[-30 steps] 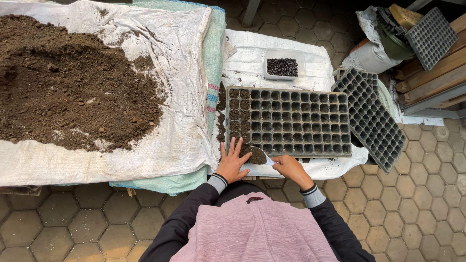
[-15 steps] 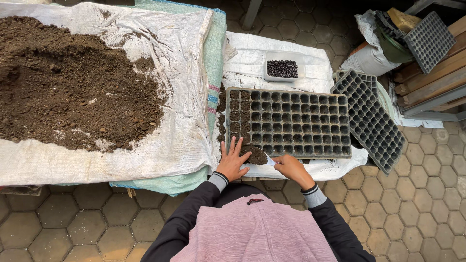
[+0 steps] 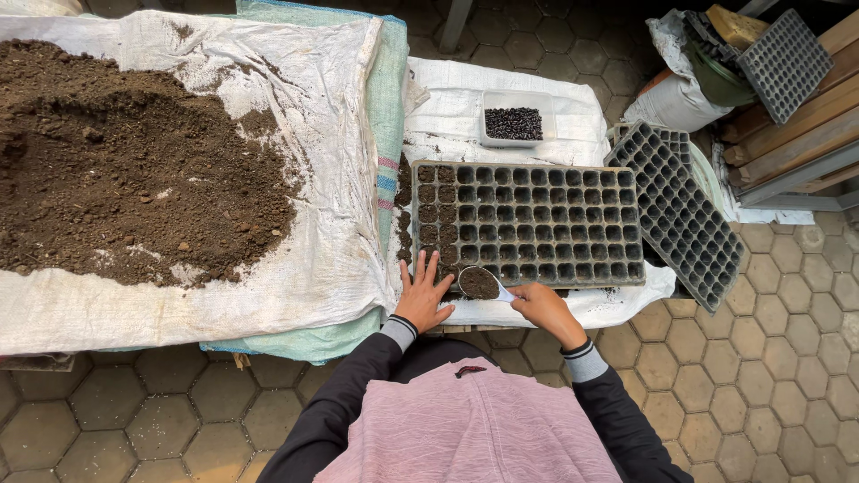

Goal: The person scoops soil from a pile on a sack and fills the cells of a seedling tray using a small scoop. The person repeatedly transfers soil into each cell, working across the tray.

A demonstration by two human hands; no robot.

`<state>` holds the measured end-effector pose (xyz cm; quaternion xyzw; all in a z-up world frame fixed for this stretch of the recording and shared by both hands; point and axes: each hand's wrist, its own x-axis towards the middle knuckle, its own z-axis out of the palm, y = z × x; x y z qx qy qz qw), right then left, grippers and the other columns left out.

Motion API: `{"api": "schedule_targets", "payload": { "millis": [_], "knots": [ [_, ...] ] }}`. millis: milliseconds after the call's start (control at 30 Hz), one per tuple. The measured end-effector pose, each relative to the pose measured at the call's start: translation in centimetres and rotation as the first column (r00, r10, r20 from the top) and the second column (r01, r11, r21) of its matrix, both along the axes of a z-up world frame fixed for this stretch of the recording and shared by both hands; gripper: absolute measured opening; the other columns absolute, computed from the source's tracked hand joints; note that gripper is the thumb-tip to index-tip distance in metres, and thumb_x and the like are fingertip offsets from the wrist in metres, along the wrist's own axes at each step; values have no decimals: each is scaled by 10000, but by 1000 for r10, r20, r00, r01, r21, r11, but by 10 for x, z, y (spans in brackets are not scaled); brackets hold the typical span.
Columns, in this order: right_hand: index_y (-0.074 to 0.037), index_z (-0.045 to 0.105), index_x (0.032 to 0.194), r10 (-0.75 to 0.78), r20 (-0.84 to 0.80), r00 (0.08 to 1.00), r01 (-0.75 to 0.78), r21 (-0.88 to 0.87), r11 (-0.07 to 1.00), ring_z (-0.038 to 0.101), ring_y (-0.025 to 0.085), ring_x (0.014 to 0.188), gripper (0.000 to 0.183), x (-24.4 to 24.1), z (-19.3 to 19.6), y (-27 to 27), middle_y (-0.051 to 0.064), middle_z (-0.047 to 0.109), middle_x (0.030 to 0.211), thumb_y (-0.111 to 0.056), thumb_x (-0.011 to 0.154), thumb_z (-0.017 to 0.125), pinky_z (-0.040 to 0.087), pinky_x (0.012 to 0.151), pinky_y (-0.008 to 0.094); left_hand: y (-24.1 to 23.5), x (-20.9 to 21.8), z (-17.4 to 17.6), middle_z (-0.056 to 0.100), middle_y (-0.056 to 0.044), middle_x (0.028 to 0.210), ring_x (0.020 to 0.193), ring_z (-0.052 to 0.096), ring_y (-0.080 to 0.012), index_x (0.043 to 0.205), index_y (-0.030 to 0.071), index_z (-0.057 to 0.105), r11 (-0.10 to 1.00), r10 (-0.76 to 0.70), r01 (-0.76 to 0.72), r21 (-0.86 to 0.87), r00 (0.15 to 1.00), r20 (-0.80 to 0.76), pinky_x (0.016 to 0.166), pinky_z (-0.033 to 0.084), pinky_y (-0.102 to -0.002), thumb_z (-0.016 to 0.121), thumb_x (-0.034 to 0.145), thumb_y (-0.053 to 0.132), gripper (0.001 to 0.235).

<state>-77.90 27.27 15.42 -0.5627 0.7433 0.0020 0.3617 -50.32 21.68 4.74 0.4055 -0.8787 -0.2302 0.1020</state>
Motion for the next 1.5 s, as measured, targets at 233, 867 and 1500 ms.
{"api": "schedule_targets", "payload": {
  "millis": [233, 867, 1500],
  "knots": [
    [-161, 753, 1239, -46, 32, 998, 46, 2, 999, 635, 242, 571, 405, -5, 7, 3, 151, 697, 676, -231, 862, 622, 517, 616, 385, -24, -16, -4, 95, -259, 1669, 1538, -19, -482, 1543, 228, 457, 994, -26, 22, -107, 999, -42, 1146, -18, -759, 677, 872, 477, 748],
    [-211, 747, 1254, 93, -88, 992, -92, 14, 996, 703, 330, 710, 422, 20, 14, -18, 175, 733, 793, -242, 860, 598, 556, 702, 430, 6, -4, 11, 65, -252, 1661, 1527, -33, -483, 1507, 274, 505, 995, -88, 83, -53, 990, -107, 1129, -38, -772, 667, 885, 499, 681],
    [-157, 760, 1209, 140, -45, 989, -143, -83, 986, 713, 338, 755, 400, 18, 10, -17, 166, 748, 847, -235, 835, 642, 553, 706, 450, 0, -6, 12, 70, -246, 1693, 1561, -41, -463, 1488, 252, 502, 998, -37, 38, -56, 999, 12, 1167, -24, -757, 690, 877, 491, 683]
  ]
}}
